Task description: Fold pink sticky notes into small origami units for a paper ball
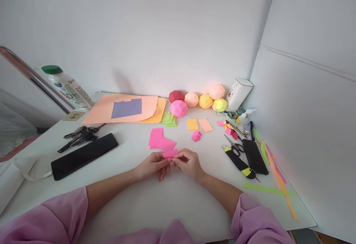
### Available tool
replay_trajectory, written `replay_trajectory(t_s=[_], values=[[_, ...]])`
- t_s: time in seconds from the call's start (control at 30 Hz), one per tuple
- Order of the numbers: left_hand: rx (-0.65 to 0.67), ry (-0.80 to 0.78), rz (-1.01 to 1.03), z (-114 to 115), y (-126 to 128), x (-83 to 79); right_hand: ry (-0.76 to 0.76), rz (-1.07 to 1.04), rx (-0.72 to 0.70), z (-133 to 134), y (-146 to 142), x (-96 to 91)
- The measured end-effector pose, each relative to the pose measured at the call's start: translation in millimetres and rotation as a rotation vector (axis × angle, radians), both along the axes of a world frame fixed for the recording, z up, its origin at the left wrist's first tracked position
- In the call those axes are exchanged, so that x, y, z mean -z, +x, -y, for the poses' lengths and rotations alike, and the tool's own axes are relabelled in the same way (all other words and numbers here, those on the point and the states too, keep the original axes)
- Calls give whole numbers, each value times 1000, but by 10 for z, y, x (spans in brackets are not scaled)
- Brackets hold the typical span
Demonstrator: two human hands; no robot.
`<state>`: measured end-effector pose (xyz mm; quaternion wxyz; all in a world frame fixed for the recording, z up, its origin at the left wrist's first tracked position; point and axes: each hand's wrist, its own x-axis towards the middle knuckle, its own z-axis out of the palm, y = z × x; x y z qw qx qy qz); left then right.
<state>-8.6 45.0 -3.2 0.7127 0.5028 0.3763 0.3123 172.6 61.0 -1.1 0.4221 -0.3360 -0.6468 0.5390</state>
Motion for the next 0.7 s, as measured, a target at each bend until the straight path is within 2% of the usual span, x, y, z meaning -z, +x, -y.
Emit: replay_trajectory(t_s=[0.27, 0.7], values=[[-58, 10, -21, 31, 15, -5, -44, 33, 21, 8, -4, 2], [-54, 36, -35, 38, 13, -12, -60, 40, 14, 17, -1, 7]])
